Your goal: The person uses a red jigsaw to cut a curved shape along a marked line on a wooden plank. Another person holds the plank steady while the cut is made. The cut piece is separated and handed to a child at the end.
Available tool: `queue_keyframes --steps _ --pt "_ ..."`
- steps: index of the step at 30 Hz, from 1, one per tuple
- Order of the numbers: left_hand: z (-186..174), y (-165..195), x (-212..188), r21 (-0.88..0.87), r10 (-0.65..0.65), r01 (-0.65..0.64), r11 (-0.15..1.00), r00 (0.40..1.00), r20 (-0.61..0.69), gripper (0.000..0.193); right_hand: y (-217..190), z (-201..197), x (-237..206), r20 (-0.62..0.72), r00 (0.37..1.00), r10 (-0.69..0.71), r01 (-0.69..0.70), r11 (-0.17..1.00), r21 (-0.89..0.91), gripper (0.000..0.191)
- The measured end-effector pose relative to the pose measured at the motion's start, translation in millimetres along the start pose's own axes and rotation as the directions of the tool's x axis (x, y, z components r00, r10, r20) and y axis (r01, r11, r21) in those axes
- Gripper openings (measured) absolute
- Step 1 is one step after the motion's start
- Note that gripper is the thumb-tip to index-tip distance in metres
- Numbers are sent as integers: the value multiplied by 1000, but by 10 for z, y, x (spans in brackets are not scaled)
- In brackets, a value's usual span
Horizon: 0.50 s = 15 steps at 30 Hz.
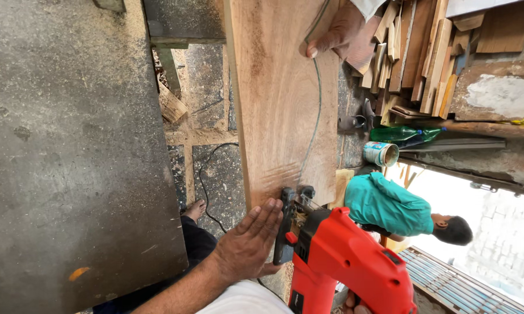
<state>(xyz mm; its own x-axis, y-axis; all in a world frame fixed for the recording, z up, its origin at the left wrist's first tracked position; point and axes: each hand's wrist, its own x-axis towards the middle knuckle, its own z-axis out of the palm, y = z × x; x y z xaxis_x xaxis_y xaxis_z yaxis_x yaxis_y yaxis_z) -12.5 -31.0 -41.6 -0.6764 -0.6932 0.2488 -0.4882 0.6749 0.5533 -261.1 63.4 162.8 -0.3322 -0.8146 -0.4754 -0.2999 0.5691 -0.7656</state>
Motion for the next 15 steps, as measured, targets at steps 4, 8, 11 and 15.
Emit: queue_keyframes --steps 4,8,11,15 --pt "-19 3 37 5 3 -3 1000 1000 19 111 7 4 12 -11 1000 13 -13 1000 5 59" --pt "-54 0 80 11 12 -12 1000 999 40 112 14 17 13 -16 1000 16 -16 1000 8 60" --pt "-62 -20 119 5 16 -16 1000 999 48 113 -10 37 7 -26 999 26 -26 1000 12 60" --pt "-48 -41 156 -64 28 -26 998 999 26 118 -110 72 41 -47 997 54 -54 999 8 61"
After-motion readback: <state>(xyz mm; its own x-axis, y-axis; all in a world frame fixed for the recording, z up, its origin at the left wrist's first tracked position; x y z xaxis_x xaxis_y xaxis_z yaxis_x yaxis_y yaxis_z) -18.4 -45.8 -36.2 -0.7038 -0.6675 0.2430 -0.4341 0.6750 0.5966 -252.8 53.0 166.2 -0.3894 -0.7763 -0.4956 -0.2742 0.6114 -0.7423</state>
